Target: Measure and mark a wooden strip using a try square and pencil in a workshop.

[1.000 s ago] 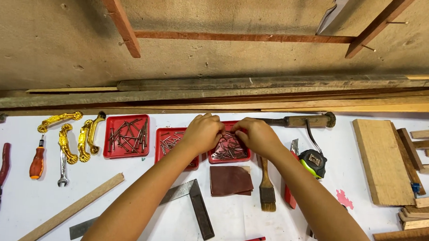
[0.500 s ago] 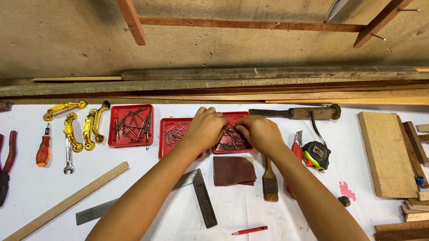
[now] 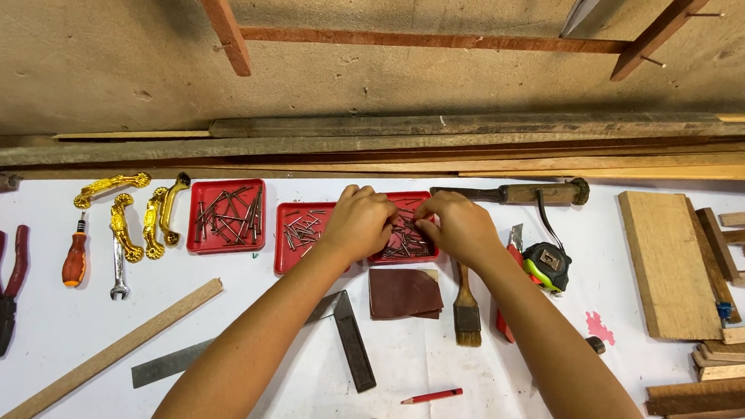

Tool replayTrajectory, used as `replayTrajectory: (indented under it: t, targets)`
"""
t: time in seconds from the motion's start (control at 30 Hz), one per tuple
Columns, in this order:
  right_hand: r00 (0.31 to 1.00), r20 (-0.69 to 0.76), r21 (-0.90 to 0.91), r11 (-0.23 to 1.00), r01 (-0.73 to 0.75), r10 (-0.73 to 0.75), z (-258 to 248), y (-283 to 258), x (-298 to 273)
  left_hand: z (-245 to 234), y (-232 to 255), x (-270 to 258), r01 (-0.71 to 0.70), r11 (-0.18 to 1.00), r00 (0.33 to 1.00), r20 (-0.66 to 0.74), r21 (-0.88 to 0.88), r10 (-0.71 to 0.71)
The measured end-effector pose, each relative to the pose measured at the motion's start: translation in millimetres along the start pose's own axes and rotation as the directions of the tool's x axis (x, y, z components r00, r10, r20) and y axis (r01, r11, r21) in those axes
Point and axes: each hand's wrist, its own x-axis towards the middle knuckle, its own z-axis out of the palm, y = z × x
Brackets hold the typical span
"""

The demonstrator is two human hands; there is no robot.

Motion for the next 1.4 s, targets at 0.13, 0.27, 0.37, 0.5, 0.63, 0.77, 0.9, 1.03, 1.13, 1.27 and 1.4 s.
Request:
replayTrajectory:
  t: [0.13,0.27,0.37,0.5,0.63,0.77,0.9,1.03,1.13,1.27,1.4]
  targets:
    - [0.998,0.043,-0.068,0.996,0.057,-0.054,19,4,-2,3,4,0,-0.033,0.999,0.999,0.007,0.01,0.033]
    - [0.99,-0.025,-0.096,0.986,0.134,-0.137,37,13,-3,10,3,-1,-0.027,0.999,0.999,0.042,0.04,0.026]
    - [0.983,-0.068,-0.114,0.98,0.164,-0.172,37,12,-4,10,2,-2,-0.028,0.997,0.999,0.042,0.076,0.025]
    - [0.979,-0.106,-0.092,0.982,0.163,-0.173,35,12,-3,-3,9,-4,-0.021,1.0,0.997,0.073,0.01,0.02]
    - [0.977,-0.116,-0.081,0.982,0.172,-0.18,31,8,-6,0,9,-4,-0.022,1.0,0.998,0.054,-0.02,0.023]
    - [0.995,-0.069,0.026,0.997,0.068,-0.066,19,-1,-10,3,10,-4,0.017,0.999,0.995,0.103,-0.033,-0.013]
    - [0.998,-0.01,0.033,0.997,0.065,-0.065,21,-3,-15,6,10,-5,-0.021,1.0,0.998,0.055,-0.005,0.021]
    - [0.995,-0.019,0.041,0.995,0.096,-0.095,20,-3,-17,0,12,-8,0.006,0.999,0.999,0.042,-0.042,-0.004]
    - [0.993,-0.035,0.041,0.993,0.115,-0.113,21,-2,-20,-6,12,-9,0.034,0.996,0.999,0.012,-0.087,-0.033]
    - [0.991,-0.073,0.112,0.986,0.124,-0.116,28,7,-21,-10,8,-12,0.048,0.991,0.997,-0.046,-0.123,-0.055]
    - [0.994,-0.103,0.384,0.92,0.072,-0.035,21,2,-19,-15,5,-14,0.091,0.955,0.993,-0.049,-0.284,-0.109]
